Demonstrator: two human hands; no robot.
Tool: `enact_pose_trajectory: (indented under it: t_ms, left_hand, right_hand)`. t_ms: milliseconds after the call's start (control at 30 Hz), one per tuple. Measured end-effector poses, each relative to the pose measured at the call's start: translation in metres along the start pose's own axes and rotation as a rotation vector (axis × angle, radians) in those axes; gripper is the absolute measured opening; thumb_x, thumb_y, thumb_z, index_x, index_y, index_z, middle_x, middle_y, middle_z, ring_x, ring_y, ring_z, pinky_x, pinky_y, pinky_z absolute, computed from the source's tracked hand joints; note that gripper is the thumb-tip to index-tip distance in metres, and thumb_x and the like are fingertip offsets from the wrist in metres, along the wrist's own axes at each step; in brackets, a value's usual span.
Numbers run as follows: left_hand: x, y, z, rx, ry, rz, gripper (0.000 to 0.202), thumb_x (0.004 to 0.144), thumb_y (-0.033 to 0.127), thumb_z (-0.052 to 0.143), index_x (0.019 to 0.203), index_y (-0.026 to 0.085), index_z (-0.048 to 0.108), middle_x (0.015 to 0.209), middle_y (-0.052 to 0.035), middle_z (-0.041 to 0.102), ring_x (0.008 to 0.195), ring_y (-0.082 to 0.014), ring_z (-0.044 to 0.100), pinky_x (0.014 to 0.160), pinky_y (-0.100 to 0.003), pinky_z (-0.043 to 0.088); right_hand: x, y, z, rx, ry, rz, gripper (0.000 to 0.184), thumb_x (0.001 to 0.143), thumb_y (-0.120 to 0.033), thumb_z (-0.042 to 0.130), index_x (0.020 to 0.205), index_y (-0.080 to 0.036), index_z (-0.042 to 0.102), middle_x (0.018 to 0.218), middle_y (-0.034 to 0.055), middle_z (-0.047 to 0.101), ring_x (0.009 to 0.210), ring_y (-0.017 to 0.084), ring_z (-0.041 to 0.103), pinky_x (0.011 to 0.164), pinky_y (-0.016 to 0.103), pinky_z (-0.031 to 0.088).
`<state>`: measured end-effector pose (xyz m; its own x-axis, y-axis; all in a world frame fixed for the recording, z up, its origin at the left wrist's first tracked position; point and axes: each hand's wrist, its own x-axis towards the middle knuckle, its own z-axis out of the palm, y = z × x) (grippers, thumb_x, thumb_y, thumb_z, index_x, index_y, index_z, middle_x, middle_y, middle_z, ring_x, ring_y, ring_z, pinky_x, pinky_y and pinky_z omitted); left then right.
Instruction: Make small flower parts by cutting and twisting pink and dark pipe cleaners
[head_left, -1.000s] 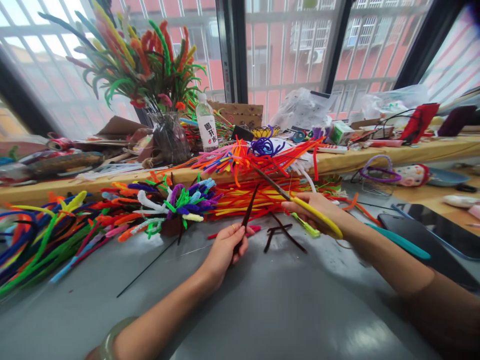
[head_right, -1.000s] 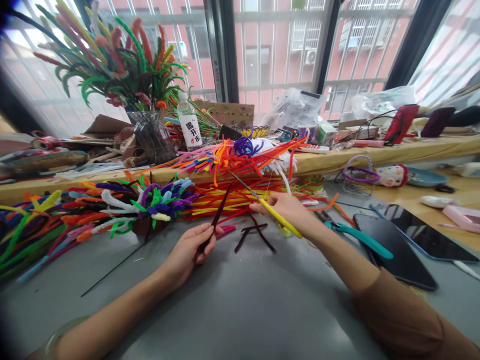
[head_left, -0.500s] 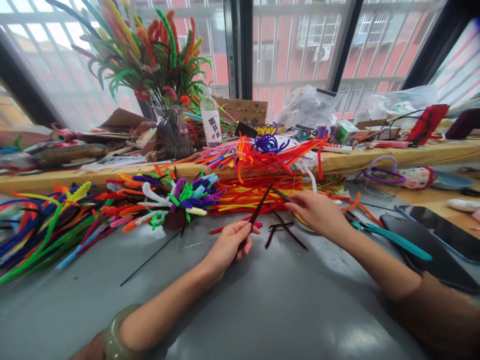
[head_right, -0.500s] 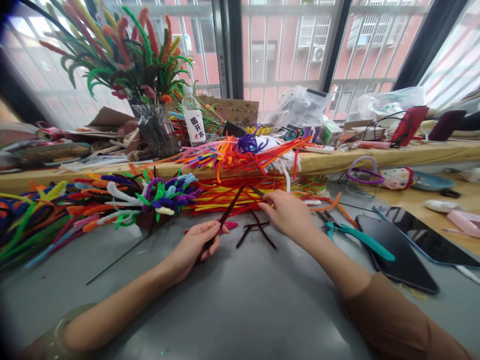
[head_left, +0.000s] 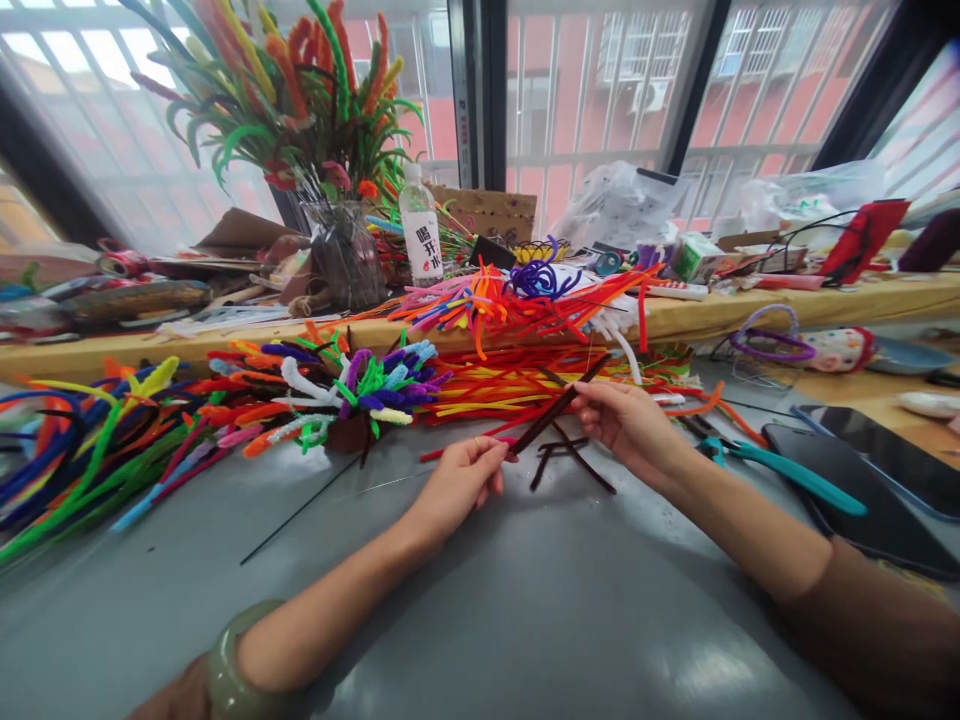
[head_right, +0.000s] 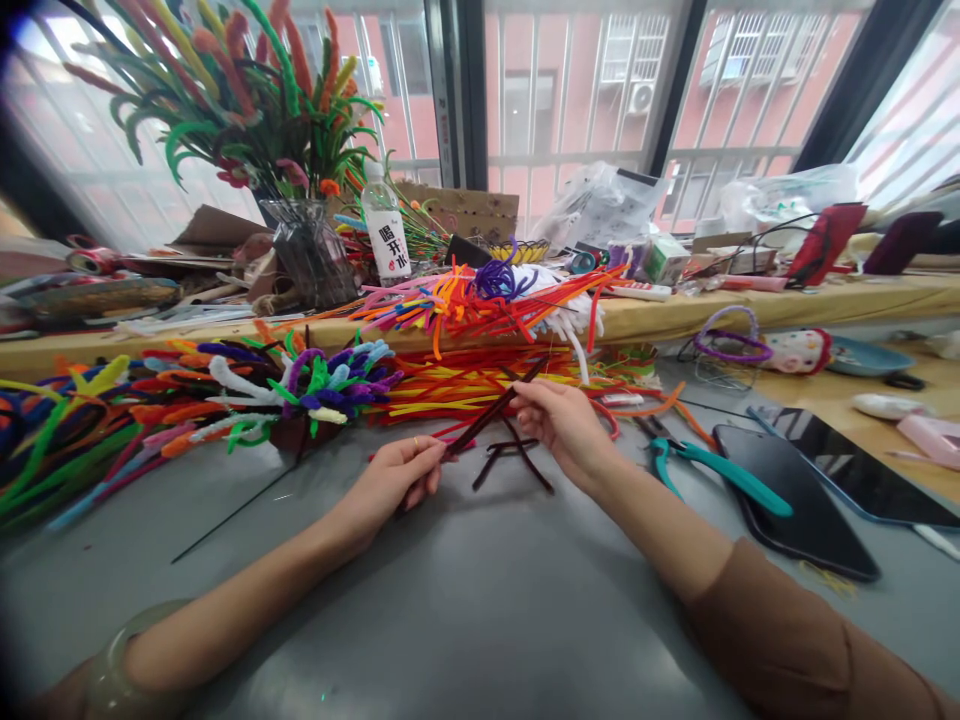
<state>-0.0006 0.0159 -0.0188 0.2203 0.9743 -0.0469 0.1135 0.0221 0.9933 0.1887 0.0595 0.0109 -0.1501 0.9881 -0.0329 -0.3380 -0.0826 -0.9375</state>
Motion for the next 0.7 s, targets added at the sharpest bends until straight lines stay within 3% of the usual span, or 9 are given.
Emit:
enact_pose_trajectory:
  t_ms: [100,167,267,333,400,500,567,700]
  left_hand:
    - [0.002,-0.001,-0.002,-0.042,0.111,0.035,0.025,0.077,0.035,0.047,0.079,0.011,0.053,0.055,0.0042,0.048,0.036,-0.0027,0.03,0.036,-0.017,0.018]
    - [0.004,-0.001,-0.005,0.0,0.187,0.065,0.023,0.077,0.034,0.047,0.08,0.012,0.053,0.059,0.0033,0.049,0.038,-0.0039,0.033,0.038,-0.018,0.022]
    - [0.005,-0.001,-0.012,0.228,0.275,0.162,0.018,0.075,0.03,0.05,0.079,0.014,0.056,0.064,0.0005,0.055,0.049,-0.0085,0.044,0.048,-0.02,0.032]
    - [0.004,-0.001,-0.019,0.478,0.322,0.248,0.015,0.075,0.029,0.052,0.078,0.016,0.059,0.069,-0.0015,0.059,0.059,-0.0127,0.049,0.056,-0.023,0.035]
    - [0.003,0.001,-0.025,0.73,0.33,0.324,0.015,0.075,0.029,0.052,0.079,0.018,0.063,0.076,-0.0034,0.062,0.07,-0.0166,0.052,0.063,-0.026,0.036]
    - [0.001,0.003,-0.029,1.006,0.251,0.385,0.02,0.078,0.032,0.051,0.084,0.021,0.065,0.087,-0.0047,0.062,0.086,-0.0208,0.05,0.071,-0.029,0.037]
    - [0.0,0.003,-0.028,1.134,0.208,0.397,0.023,0.079,0.036,0.049,0.089,0.023,0.066,0.088,-0.0049,0.062,0.089,-0.0222,0.048,0.069,-0.03,0.037]
    - [0.002,-0.002,-0.027,1.29,0.174,0.412,0.026,0.08,0.037,0.048,0.095,0.024,0.064,0.087,-0.0069,0.063,0.09,-0.0238,0.046,0.061,-0.029,0.037]
  right_hand:
    - [0.009,-0.002,-0.011,0.089,0.203,0.025,0.007,0.073,-0.008,0.055,0.072,-0.015,0.056,0.07,0.0008,0.065,0.056,0.005,0.058,0.047,0.012,0.047]
    - [0.013,-0.002,-0.017,0.082,0.254,0.039,0.012,0.074,-0.004,0.051,0.074,-0.015,0.056,0.077,0.0033,0.066,0.063,0.007,0.061,0.051,0.013,0.049]
    - [0.014,0.0,-0.02,-0.109,0.158,0.091,0.011,0.072,-0.007,0.055,0.08,-0.013,0.059,0.084,0.0072,0.067,0.062,0.009,0.061,0.05,0.016,0.049]
    - [0.012,0.001,-0.019,-0.368,0.081,0.047,0.013,0.069,-0.014,0.06,0.083,-0.013,0.061,0.08,0.0075,0.067,0.056,0.009,0.058,0.046,0.019,0.046]
    - [0.01,0.003,-0.016,-0.701,0.028,-0.126,0.014,0.069,-0.021,0.06,0.082,-0.016,0.064,0.075,0.0051,0.067,0.059,0.012,0.058,0.052,0.023,0.046]
    - [0.007,0.007,-0.012,-1.089,-0.064,-0.379,0.015,0.074,-0.025,0.054,0.082,-0.021,0.066,0.081,0.0026,0.067,0.076,0.017,0.059,0.072,0.03,0.045]
    - [0.006,0.011,-0.011,-1.201,-0.126,-0.455,0.018,0.076,-0.026,0.051,0.085,-0.022,0.066,0.088,0.0027,0.066,0.083,0.019,0.058,0.078,0.031,0.043]
    - [0.006,0.016,-0.011,-1.33,-0.233,-0.503,0.02,0.077,-0.029,0.05,0.088,-0.022,0.066,0.09,0.0044,0.064,0.084,0.019,0.057,0.075,0.029,0.042]
